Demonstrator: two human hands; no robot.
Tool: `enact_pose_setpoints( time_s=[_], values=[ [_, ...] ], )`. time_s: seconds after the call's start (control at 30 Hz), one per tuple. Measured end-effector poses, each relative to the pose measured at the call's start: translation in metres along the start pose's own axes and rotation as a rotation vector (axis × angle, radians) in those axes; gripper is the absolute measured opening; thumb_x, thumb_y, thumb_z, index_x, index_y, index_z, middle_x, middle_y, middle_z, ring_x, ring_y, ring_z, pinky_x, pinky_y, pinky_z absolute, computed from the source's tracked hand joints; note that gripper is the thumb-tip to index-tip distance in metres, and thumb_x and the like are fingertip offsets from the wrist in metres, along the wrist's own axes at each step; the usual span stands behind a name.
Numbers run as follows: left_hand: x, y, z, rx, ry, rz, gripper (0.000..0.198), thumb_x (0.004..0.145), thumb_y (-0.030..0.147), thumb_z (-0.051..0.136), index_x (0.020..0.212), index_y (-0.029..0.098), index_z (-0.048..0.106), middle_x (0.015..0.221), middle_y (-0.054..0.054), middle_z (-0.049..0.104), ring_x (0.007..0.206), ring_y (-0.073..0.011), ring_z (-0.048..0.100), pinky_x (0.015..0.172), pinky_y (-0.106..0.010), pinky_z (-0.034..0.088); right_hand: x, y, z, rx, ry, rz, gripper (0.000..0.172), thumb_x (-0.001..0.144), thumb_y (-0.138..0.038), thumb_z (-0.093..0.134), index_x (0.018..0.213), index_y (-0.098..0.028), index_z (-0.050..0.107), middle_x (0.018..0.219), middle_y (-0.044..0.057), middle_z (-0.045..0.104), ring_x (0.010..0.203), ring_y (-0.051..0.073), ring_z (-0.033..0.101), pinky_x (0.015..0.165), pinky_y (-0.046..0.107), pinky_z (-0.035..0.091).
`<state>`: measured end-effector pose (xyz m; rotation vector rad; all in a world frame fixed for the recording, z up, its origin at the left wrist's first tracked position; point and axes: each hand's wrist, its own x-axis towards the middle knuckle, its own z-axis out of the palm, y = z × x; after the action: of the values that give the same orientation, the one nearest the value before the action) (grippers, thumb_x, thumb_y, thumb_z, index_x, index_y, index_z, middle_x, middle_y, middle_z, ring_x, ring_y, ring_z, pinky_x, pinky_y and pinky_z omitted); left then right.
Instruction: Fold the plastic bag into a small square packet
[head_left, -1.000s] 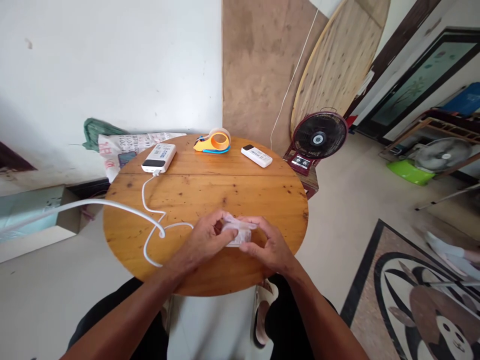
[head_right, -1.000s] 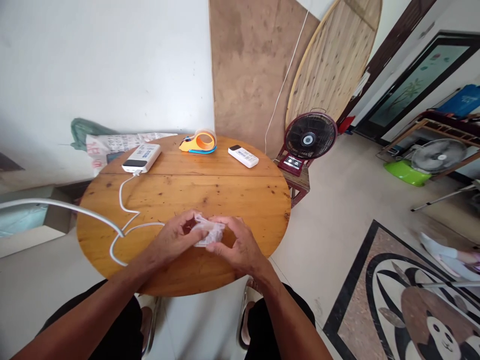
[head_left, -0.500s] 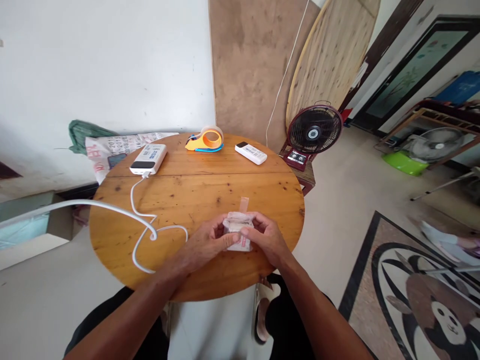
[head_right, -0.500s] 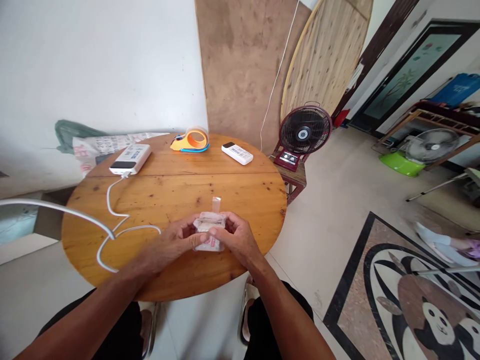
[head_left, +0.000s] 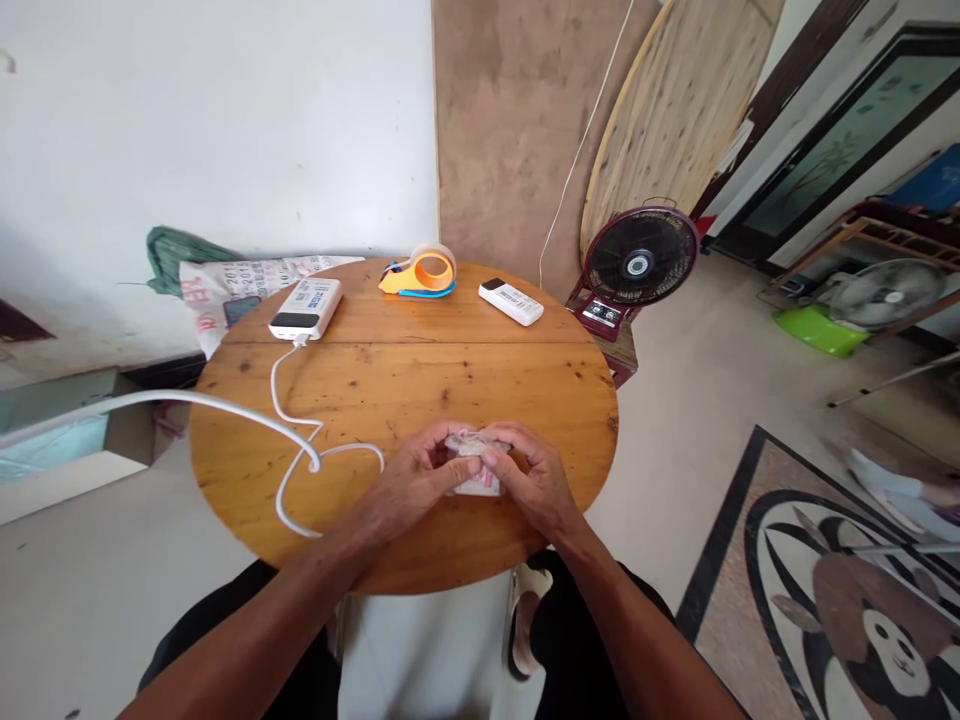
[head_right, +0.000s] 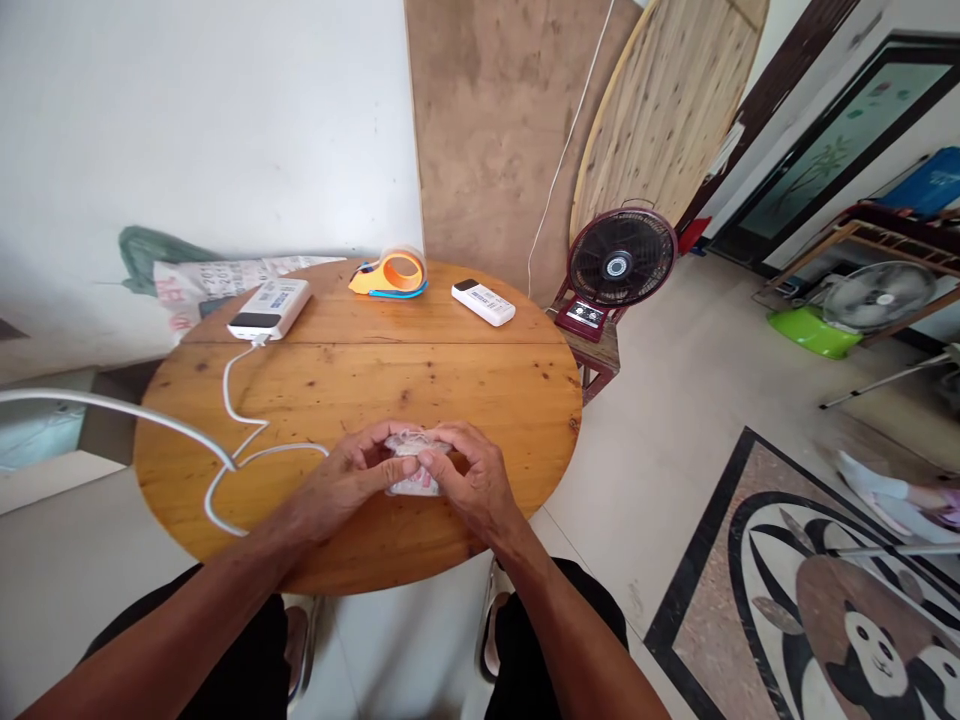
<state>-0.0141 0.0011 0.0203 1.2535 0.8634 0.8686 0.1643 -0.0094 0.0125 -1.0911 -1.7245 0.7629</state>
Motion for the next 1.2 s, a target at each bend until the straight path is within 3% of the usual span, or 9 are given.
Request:
enact_pose_setpoints(
  time_s=[0.17,0.63,0.8,0.97,1.2],
  values=[
    [0.001,-0.002,0.000,0.072,0.029,0.025,0.032,0.076,0.039,0.067,0.096,0.016,0.059,0.088,-0.003,0.064,0.088,-0.0188,0.058,0.080,-0.030,0.045,0.001,0.003,0.001,-0.008,-0.007,0.014,0.017,0.087,-0.032,0.060,0.095,-0.023,0.071,0.099,0.005,0.069,0.095,0.019,0.063,0.088,0.032,0.050],
    [0.001,0.000,-0.001,0.123,-0.008,-0.041,0.043,0.076,0.045,0.065,0.107,0.016,0.063,0.084,-0.003,0.065,0.070,-0.0139,0.055,0.057,-0.022,0.040,-0.001,0.003,0.001,0.014,-0.045,0.031,0.015,0.087,-0.031,0.058,0.086,-0.023,0.069,0.091,0.004,0.068,0.088,0.017,0.063,0.081,0.031,0.050],
    [0.001,-0.001,-0.002,0.014,-0.057,-0.071,0.045,0.074,0.041,0.069,0.110,0.016,0.062,0.089,-0.003,0.067,0.073,-0.0137,0.058,0.063,-0.023,0.043,-0.003,0.003,0.002,-0.011,-0.009,0.061,0.012,0.084,-0.030,0.061,0.091,-0.023,0.067,0.095,0.003,0.067,0.091,0.018,0.063,0.083,0.031,0.049],
    [0.002,-0.003,-0.004,0.009,-0.077,-0.066,0.041,0.075,0.039,0.069,0.108,0.016,0.063,0.089,-0.003,0.068,0.075,-0.0139,0.059,0.067,-0.024,0.044,-0.002,-0.002,0.001,-0.140,0.061,-0.021,0.015,0.081,-0.030,0.063,0.095,-0.023,0.065,0.099,0.005,0.067,0.096,0.021,0.062,0.089,0.036,0.046],
    [0.003,-0.004,-0.003,-0.018,-0.124,-0.035,0.038,0.078,0.036,0.066,0.110,0.018,0.063,0.100,-0.004,0.069,0.089,-0.0184,0.062,0.079,-0.029,0.047,0.004,-0.009,-0.004,-0.222,0.059,-0.040,0.013,0.080,-0.024,0.064,0.094,-0.024,0.065,0.092,0.002,0.070,0.086,0.019,0.064,0.084,0.035,0.045]
  ],
)
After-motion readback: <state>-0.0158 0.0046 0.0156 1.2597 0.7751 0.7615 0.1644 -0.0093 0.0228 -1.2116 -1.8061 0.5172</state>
